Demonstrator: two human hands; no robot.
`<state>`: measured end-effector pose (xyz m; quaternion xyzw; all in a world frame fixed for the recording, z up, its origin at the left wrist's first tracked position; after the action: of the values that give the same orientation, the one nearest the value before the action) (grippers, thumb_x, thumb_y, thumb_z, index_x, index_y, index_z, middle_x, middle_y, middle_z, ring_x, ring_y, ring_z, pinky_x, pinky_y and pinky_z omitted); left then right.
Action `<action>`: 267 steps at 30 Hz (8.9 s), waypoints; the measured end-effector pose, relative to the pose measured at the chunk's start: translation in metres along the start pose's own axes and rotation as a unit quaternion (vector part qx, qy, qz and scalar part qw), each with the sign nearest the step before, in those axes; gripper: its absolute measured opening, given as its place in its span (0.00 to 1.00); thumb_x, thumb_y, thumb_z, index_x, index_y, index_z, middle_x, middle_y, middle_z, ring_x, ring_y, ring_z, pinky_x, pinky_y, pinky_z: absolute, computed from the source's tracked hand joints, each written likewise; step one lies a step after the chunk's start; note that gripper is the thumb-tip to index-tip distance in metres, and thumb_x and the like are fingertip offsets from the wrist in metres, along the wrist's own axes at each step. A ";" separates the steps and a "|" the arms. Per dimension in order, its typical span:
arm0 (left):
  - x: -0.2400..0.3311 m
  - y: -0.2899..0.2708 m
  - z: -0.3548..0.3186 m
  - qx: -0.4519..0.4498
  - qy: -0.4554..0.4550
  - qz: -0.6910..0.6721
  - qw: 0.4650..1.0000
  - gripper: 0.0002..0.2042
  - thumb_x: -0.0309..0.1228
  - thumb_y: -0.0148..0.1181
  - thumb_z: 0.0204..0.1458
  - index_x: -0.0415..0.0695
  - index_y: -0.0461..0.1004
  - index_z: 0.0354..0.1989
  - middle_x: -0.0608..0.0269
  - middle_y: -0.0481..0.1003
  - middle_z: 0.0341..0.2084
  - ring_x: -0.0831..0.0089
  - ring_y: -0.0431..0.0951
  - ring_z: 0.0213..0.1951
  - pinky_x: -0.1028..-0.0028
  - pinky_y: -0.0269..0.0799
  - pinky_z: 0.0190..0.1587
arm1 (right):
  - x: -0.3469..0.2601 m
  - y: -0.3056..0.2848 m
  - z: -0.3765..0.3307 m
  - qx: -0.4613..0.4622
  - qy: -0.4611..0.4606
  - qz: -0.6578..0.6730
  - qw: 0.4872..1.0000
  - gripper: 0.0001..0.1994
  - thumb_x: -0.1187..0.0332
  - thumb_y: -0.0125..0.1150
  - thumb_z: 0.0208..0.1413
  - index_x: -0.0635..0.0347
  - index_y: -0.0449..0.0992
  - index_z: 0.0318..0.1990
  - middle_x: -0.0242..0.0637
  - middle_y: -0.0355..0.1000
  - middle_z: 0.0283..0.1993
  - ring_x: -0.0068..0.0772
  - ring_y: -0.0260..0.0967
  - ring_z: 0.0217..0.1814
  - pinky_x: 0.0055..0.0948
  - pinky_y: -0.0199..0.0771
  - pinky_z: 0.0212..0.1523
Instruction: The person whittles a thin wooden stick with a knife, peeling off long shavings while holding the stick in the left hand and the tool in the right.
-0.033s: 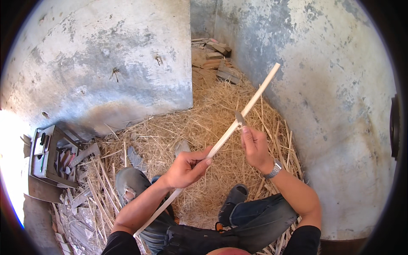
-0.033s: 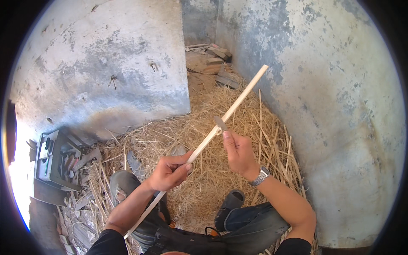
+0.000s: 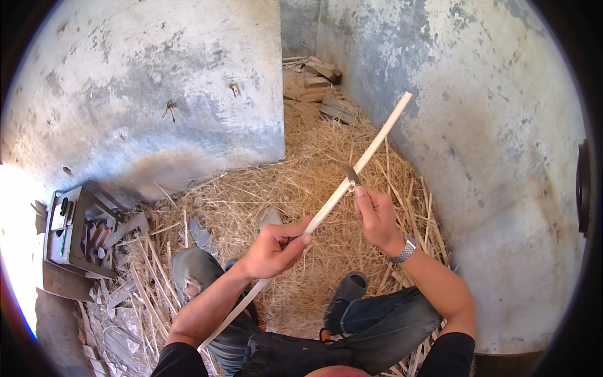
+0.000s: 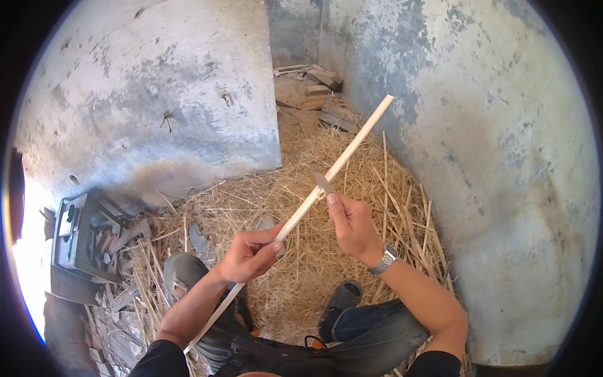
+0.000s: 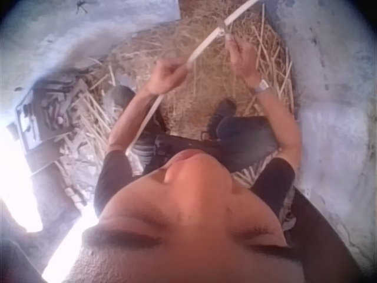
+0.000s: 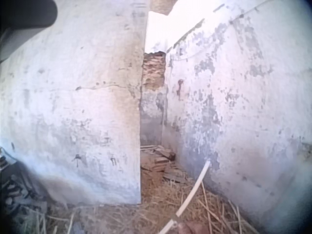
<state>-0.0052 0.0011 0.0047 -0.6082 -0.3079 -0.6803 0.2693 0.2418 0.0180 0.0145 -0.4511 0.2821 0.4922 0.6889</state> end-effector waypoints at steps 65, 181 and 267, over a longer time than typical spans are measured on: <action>-0.003 -0.006 -0.003 -0.035 0.003 -0.148 0.988 0.22 0.31 0.46 0.70 0.38 0.59 0.70 0.75 0.59 0.11 0.87 0.55 0.11 0.81 0.50 0.14 | -0.036 0.019 -0.018 -0.203 0.220 0.209 0.931 0.20 0.61 0.47 0.71 0.63 0.68 0.26 0.30 0.56 0.14 0.22 0.51 0.14 0.31 0.51 0.17; -0.014 -0.007 0.016 0.112 -0.004 0.119 0.987 0.21 0.31 0.54 0.65 0.40 0.66 0.66 0.69 0.74 0.19 0.86 0.68 0.19 0.79 0.64 0.22 | -0.027 0.015 0.013 -0.046 -0.034 -0.184 0.981 0.10 0.73 0.68 0.52 0.64 0.80 0.42 0.39 0.73 0.35 0.29 0.72 0.26 0.30 0.72 0.29; -0.010 -0.086 0.053 0.432 0.350 0.213 0.803 0.20 0.25 0.47 0.67 0.33 0.63 0.66 0.66 0.77 0.23 0.86 0.74 0.23 0.83 0.68 0.25 | -0.260 0.022 -0.010 -0.277 0.085 0.173 0.941 0.47 0.83 0.56 0.43 0.56 0.37 0.71 0.41 0.55 0.50 0.29 0.63 0.42 0.30 0.69 0.42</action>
<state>-0.0329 0.0980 -0.0097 -0.1995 -0.3177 -0.5692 0.7316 0.1294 -0.0987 0.2198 -0.6083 0.2658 0.6227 0.4142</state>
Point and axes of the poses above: each hand's wrist, its own z-axis towards the middle knuckle, its own y-axis out of the palm, x = y × z, the point moved 1 cm from there along z, towards the middle knuckle
